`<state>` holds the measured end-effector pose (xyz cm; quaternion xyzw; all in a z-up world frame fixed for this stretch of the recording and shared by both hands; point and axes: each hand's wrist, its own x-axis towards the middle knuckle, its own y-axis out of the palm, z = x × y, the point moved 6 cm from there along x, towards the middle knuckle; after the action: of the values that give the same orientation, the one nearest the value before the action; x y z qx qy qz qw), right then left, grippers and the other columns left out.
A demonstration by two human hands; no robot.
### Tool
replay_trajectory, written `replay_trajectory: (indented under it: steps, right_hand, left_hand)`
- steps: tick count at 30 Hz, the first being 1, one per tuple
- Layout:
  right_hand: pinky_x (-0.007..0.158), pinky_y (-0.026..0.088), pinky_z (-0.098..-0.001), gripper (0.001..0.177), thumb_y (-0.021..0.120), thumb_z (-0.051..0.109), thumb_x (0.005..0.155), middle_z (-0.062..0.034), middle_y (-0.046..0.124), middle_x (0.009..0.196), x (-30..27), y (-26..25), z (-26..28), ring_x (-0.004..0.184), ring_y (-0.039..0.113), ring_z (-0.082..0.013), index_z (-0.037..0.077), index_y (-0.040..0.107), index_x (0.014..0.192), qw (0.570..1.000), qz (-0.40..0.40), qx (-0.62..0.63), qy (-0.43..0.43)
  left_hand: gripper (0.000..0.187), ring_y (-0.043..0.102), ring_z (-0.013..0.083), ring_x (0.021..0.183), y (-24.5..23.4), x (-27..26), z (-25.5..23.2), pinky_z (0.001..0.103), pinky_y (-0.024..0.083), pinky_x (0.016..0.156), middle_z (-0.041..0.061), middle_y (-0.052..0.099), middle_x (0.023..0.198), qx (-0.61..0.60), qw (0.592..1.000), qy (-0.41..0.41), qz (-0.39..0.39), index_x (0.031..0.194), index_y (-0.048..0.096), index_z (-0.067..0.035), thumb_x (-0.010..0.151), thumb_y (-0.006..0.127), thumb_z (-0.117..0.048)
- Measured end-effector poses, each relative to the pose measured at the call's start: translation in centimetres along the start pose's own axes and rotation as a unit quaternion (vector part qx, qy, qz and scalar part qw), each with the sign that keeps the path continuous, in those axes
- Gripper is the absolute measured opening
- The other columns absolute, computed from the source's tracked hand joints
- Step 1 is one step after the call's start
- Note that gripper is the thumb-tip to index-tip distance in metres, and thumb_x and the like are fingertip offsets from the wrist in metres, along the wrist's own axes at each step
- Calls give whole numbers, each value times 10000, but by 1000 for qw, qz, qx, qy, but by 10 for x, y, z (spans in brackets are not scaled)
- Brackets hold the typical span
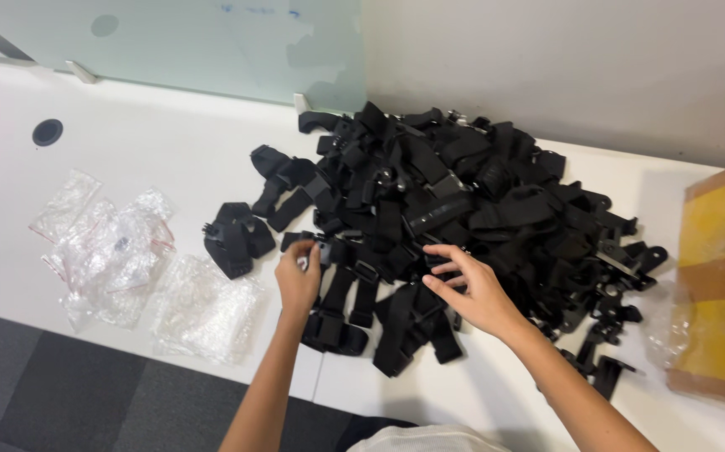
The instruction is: The person picks up black straps from a pile on a white table, folds them, and places them into clear plastic bags. The person then puts the filled bags into a cardboard box. The process is repeated continuously throughout the video.
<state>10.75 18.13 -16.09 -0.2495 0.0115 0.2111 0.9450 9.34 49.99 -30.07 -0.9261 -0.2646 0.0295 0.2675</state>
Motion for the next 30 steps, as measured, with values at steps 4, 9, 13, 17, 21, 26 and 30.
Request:
replay_trajectory:
  steps: [4, 9, 13, 17, 21, 26, 30]
  right_hand:
    - [858, 628, -387, 525, 692, 281, 906, -84, 596, 1453, 24, 11, 7, 1183, 689, -243, 118, 539, 1381, 999, -2, 25, 20]
    - [868, 616, -386, 563, 689, 262, 892, -71, 580, 1471, 36, 11, 6, 1182, 684, -229, 114, 511, 1404, 997, -26, 43, 50]
    - [902, 602, -369, 542, 694, 245, 898, -75, 581, 1469, 34, 10, -3, 1160, 693, -224, 99, 523, 1391, 996, -35, 63, 57]
    - [899, 607, -345, 485, 694, 245, 908, -70, 606, 1439, 26, 12, -14, 1164, 690, -205, 101, 574, 1355, 993, -37, 73, 80]
    - [883, 603, -333, 471, 687, 230, 908, -59, 614, 1432, 16, 16, -20, 1162, 687, -190, 106, 579, 1349, 991, -28, 94, 86]
    - [950, 579, -349, 496, 704, 208, 905, -81, 615, 1432, 0, 26, -15, 1208, 647, -211, 92, 566, 1366, 987, -27, 144, 63]
    - [1025, 529, -414, 683, 749, 272, 862, -105, 501, 1512, -15, 29, -6, 1341, 542, -258, 103, 442, 1448, 989, -51, 132, 47]
  left_hand:
    - [427, 599, 408, 1148, 25, 86, 34, 487, 456, 1012, 229, 680, 1177, 78, 992, 97, -33, 1186, 656, 31, 921, 749, -290]
    - [714, 508, 488, 1170, 33, 157, 23, 537, 427, 963, 308, 584, 1253, 94, 984, 121, -89, 1319, 573, 100, 793, 828, -311]
    - [385, 600, 384, 1177, 33, 187, 7, 461, 472, 1022, 206, 697, 1221, 91, 985, 146, -17, 1134, 683, 16, 911, 747, -292]
    - [330, 659, 358, 1070, 13, 167, -35, 444, 510, 932, 231, 715, 1107, 10, 961, 273, -35, 1183, 675, 40, 1068, 681, -269]
    - [356, 580, 165, 579, -14, 135, -81, 318, 429, 554, 106, 649, 691, -54, 986, 133, 81, 1063, 623, 26, 1061, 598, -329]
    - [290, 412, 83, 428, -42, 83, -150, 267, 283, 438, 50, 504, 506, -64, 981, 174, 65, 1068, 582, 20, 1052, 621, -267]
    - [246, 427, 22, 462, -47, 38, -188, 227, 289, 444, -15, 516, 552, -165, 972, 159, 60, 1050, 596, -16, 1068, 631, -258]
